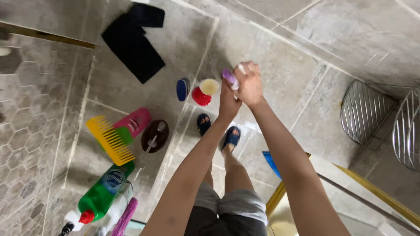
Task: Cleaning and rinsing various toiletry bottles and bathroom accessories.
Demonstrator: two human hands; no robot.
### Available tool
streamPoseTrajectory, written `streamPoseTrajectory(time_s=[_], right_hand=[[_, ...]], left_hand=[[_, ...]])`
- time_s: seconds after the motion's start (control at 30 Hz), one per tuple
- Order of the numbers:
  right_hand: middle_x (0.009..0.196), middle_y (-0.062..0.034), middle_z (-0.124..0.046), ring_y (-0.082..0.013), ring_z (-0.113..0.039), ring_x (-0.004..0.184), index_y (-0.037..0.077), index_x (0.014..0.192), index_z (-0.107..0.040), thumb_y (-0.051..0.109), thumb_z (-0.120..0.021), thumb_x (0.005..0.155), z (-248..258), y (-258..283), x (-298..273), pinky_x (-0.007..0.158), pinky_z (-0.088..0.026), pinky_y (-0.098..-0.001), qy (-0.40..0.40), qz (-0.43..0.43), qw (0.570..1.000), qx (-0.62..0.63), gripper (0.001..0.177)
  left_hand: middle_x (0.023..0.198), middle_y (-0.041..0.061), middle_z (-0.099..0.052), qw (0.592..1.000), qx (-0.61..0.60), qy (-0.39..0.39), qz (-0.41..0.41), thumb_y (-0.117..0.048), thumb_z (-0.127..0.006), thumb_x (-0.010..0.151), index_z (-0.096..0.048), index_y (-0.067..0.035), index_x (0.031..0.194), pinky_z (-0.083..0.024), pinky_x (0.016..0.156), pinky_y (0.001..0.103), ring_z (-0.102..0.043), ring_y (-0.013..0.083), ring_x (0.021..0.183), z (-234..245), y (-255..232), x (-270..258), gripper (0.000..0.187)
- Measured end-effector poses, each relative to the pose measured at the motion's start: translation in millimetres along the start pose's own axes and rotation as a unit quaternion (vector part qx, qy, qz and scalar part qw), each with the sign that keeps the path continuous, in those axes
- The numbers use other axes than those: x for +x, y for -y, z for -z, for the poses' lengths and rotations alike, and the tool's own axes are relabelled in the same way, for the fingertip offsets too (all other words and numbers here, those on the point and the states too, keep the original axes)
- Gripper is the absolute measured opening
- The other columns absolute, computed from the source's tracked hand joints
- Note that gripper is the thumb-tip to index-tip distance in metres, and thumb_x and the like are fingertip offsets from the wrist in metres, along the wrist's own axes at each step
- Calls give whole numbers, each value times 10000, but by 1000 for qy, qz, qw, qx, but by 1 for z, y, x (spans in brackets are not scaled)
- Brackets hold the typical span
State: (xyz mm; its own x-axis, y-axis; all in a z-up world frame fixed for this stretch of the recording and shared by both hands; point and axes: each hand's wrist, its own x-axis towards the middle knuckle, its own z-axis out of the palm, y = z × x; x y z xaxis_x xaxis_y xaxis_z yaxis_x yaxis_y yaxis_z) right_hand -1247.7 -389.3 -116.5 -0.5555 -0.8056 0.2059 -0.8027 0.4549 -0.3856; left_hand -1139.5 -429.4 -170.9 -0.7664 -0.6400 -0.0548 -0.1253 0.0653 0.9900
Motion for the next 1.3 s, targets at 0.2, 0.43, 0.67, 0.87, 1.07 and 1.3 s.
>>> streamPoseTrajectory(time_s=[0.2,0.43,0.67,0.87,1.07,1.3], right_hand=[[951,-136,-595,-256,-567,857,56,1007,-653,340,-648,949,-26,-22,-16,782,-450,-360,0,-135,882,452,291],[1302,-140,-618,-262,-521,1344,67,1176,-656,458,-453,993,-11,-44,-24,1236,-317,-352,-29,-245,816,523,477],[1067,-191,-735,-338,-671,1067,-31,975,-732,381,-599,875,-3,-82,-5,1063,-504,-425,358,-129,681,626,444],[1618,-169,-429,-283,-472,1509,7,1556,-433,377,-446,1099,-26,-12,-121,1298,-399,-388,-72,-322,878,347,589],[1710,-214,-224,-355,-465,1384,69,1639,-214,618,-671,959,4,0,-111,936,-479,-398,-169,-367,779,480,986],[1437,-209,-607,-340,-566,1337,-28,1268,-671,491,-369,1074,-13,-76,-85,1239,-430,-420,-100,-250,844,463,631]], left_hand=[[1468,191,-499,1000,21,-7,16,-35,-866,739,-368,-23,1480,-437,1149,438,-508,367,1376,2,13,20,893],[1475,142,-583,992,-20,124,0,-44,-949,661,-484,-137,1455,-414,1242,420,-511,341,1452,2,45,26,924],[1490,141,-519,986,-23,132,104,-155,-954,651,-441,-140,1494,-381,1233,449,-480,332,1437,-23,41,-1,987],[1650,209,-378,993,72,-48,77,-109,-727,820,-315,-42,1616,-297,1311,530,-353,425,1563,-64,15,-36,899],[1571,200,-410,981,188,38,-7,-169,-868,816,-375,-78,1548,-381,1240,560,-403,445,1491,-47,19,-55,887],[1534,153,-503,983,177,53,14,-115,-865,738,-424,-103,1482,-568,1096,437,-507,410,1468,-64,2,-23,865]])
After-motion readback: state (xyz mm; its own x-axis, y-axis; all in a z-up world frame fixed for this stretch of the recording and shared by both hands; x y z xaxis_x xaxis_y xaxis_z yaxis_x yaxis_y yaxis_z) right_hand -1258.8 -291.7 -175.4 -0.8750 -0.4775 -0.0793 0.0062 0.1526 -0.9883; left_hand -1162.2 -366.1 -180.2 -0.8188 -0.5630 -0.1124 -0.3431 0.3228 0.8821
